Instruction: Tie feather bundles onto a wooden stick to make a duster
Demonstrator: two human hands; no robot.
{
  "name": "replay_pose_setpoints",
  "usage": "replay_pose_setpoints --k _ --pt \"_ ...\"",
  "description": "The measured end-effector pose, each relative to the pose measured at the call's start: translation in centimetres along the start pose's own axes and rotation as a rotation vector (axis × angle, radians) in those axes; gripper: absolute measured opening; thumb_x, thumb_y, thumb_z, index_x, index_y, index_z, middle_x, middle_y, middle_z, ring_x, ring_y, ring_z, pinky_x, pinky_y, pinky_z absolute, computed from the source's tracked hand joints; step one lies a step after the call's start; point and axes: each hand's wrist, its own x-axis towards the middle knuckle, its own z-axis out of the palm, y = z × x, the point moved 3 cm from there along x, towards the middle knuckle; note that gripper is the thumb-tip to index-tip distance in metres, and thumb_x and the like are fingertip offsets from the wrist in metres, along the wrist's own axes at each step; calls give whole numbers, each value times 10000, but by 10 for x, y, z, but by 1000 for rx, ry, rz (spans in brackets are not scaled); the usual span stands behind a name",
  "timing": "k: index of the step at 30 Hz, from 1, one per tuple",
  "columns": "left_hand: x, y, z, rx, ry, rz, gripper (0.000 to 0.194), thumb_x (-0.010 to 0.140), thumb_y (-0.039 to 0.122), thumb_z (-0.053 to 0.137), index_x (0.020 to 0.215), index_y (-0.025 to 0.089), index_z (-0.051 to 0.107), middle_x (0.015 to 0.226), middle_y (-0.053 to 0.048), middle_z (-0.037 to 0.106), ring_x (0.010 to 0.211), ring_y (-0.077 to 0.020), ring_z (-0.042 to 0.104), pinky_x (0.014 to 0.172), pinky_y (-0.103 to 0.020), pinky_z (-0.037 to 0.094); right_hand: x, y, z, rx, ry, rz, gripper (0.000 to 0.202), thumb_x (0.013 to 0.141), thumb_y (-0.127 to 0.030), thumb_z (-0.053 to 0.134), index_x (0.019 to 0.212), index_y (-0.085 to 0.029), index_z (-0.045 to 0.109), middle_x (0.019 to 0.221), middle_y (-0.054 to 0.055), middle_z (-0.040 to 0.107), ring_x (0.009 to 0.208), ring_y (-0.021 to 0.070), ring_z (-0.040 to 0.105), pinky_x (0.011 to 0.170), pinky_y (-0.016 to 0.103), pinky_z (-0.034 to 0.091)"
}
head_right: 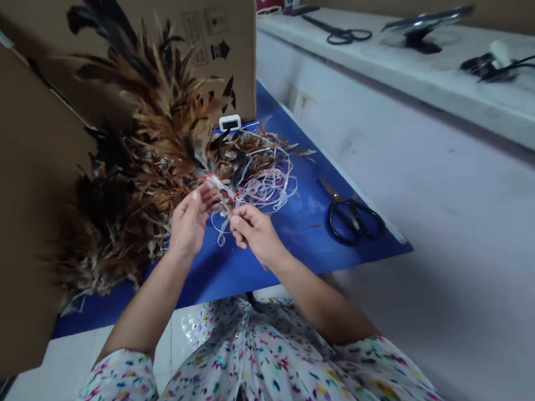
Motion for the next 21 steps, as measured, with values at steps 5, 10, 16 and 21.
replay_pose_setpoints --k 5,10,16,21 --pt "-19 19 -6 -78 68 -24 497 705 558 833 989 166 722 923 -68 778 746 -134 719 707 -251 566 -12 34 36 66 -68 65 368 747 -486 806 810 -219 562 633 -67 564 470 60 456 404 193 346" --pt "-35 30 -24 -6 156 -18 399 741 464 838 945 154 690 723 5 676 516 -60 564 481 -185 438 -22 51 62 27 -141 82 390 766 -543 770 811 -233 538 630 -71 558 483 82 493 455 231 416" --pt "-51 51 -51 57 159 -14 332 797 441 805 898 157 666 619 47 537 421 -32 428 400 -174 339 -16 54 66 -291 -335 -20 258 855 -461 681 896 -210 640 816 -10 671 729 132 601 721 295 489" --pt "-63 74 -80 142 154 5 326 775 430 822 914 161 700 601 53 491 412 -23 366 369 -166 274 6 47 47 -772 -442 -126 59 866 -213 652 904 -187 689 908 21 698 791 138 618 755 288 456"
